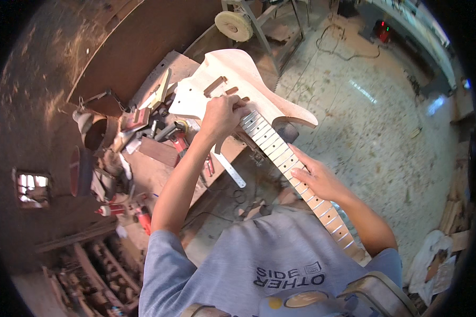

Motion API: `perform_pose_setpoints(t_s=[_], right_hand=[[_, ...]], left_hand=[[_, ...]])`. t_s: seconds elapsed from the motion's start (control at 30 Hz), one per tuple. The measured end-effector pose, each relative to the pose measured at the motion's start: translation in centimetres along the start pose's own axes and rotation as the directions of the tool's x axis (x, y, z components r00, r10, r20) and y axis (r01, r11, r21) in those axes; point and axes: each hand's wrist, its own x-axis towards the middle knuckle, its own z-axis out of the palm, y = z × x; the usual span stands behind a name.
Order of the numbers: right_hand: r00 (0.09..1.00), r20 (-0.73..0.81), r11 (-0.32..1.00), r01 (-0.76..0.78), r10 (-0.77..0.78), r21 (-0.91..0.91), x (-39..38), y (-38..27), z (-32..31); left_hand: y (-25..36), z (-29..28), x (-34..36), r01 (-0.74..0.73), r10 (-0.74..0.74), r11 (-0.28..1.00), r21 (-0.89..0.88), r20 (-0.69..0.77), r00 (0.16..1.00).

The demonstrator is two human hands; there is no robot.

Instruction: The person uses a router on a wooden guitar body, measures the body with a ruler, and fits a guitar neck into the slot.

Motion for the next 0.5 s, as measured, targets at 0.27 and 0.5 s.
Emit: perform_pose_setpoints(t_s=[0.27, 0.5], right_hand=[[0.998, -0.070, 0.988, -0.008, -0.003, -0.152, -0.7, -1.5, 0.7], [0.981, -0.178, 0.974, 0.029, -0.071, -0.226, -0.7, -0.8, 1.9]], left_hand=[[-2.0, -0.7, -5.7, -0.016, -0.263, 0.853, -0.522, -0.456, 0.850], [-0.9, 1.6, -13.7, -0.152, -0.403, 0.743, -0.652, -0.617, 0.676]])
